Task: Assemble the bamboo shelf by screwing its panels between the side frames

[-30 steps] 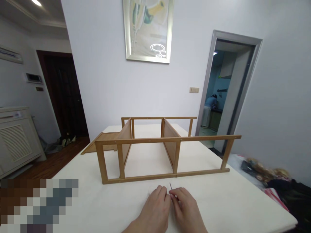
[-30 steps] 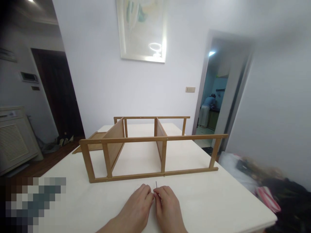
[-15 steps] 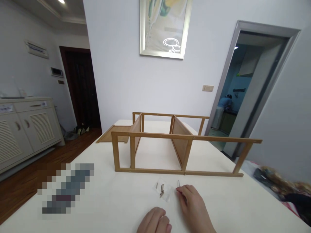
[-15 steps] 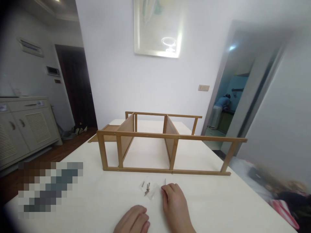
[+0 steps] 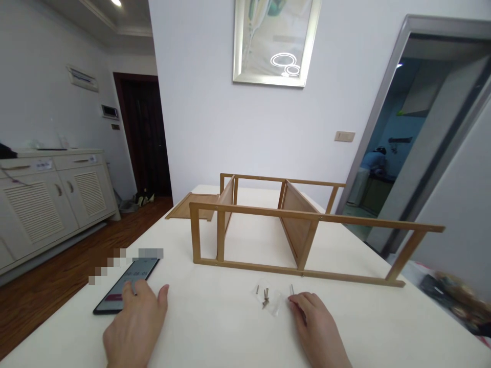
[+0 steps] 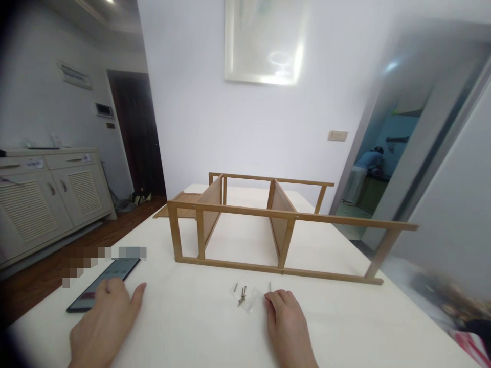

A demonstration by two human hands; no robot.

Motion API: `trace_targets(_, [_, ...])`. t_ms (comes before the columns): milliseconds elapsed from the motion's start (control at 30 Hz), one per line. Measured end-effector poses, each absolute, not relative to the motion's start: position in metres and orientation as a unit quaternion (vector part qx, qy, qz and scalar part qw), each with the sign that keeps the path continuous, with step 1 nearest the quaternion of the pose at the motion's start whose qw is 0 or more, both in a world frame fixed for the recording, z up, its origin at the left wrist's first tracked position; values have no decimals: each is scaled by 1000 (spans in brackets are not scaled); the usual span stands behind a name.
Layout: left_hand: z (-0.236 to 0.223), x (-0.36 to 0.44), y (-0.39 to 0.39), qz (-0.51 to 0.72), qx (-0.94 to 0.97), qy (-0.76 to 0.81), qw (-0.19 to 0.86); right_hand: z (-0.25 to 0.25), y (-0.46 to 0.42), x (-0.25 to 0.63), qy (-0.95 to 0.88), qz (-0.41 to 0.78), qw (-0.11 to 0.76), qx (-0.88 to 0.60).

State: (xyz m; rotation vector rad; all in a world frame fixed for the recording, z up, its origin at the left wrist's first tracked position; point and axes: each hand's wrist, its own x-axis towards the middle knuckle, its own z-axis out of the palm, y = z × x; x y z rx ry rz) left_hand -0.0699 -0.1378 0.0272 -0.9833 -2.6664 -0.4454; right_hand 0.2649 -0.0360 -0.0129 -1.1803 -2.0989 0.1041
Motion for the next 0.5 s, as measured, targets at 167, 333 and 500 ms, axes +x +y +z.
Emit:
trace_targets(167, [24, -74, -134, -54, -348, -927, 131, -14, -36, 266, -816, 39, 354, -455])
trace_targets(333, [30, -49, -132, -50, -396, -894, 203, -14, -36, 265, -818, 27, 362, -446])
trace_targets(500, [40, -2, -117, -120, -495, -845, 163, -12, -36, 266, -815, 25, 371, -443])
